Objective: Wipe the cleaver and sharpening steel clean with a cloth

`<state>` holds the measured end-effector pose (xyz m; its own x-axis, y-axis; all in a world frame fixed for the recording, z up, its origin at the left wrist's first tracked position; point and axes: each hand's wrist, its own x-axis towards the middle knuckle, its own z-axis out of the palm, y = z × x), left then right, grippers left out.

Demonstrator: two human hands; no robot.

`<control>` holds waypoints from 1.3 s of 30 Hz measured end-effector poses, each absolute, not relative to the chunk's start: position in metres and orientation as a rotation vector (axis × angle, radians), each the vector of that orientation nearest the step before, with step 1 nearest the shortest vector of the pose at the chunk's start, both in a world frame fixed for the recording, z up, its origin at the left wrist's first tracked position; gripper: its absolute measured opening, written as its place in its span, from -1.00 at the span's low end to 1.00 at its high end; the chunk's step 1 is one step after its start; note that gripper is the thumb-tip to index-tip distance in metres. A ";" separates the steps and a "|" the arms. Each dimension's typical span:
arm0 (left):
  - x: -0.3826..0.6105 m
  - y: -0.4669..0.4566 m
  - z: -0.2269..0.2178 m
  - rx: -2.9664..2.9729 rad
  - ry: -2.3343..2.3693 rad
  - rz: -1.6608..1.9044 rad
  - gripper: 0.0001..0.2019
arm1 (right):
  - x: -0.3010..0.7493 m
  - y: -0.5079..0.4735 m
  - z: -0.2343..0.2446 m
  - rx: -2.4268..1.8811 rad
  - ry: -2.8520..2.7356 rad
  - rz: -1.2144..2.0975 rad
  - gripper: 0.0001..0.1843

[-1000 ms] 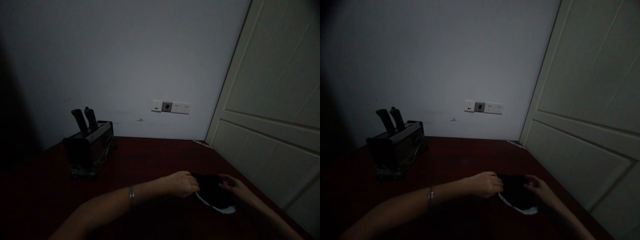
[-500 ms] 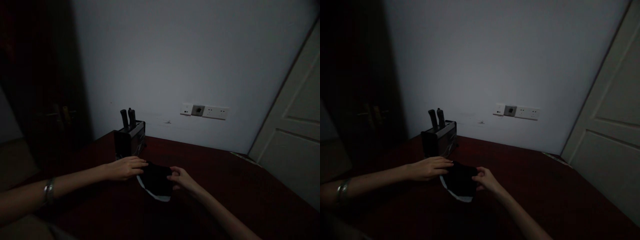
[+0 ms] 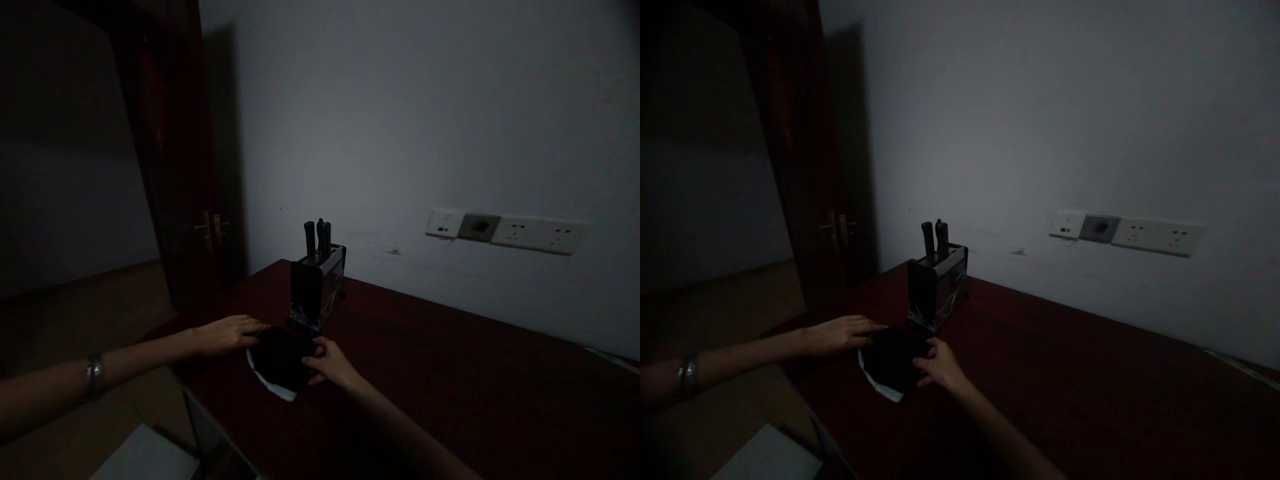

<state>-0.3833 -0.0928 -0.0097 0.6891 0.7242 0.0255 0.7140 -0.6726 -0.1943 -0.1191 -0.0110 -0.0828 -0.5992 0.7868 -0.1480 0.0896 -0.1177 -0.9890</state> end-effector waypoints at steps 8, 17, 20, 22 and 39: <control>-0.366 -0.087 -0.024 -2.707 -1.039 0.048 -0.72 | -0.094 -0.013 -0.092 -0.950 -1.692 1.720 -0.45; -0.243 -0.048 -0.027 -2.843 -0.728 -0.139 -0.73 | 0.011 0.019 -0.103 -1.143 -1.652 1.121 -0.62; -0.195 -0.019 -0.043 -2.840 -0.760 -0.252 -0.71 | 0.059 0.035 -0.104 -1.274 -1.618 0.914 -0.65; -0.166 0.005 -0.055 -2.840 -0.837 -0.326 -0.70 | 0.092 0.044 -0.102 -1.362 -1.626 0.742 -0.65; -0.101 0.164 -0.104 -2.584 -1.821 -0.298 -0.41 | 0.214 0.098 -0.106 -1.943 -1.964 0.046 -0.48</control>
<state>-0.1011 0.1638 -0.1040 0.3250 0.9362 0.1334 0.9300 -0.3420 0.1347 0.2141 0.0984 -0.1061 0.0246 0.9704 0.2402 0.9581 0.0457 -0.2826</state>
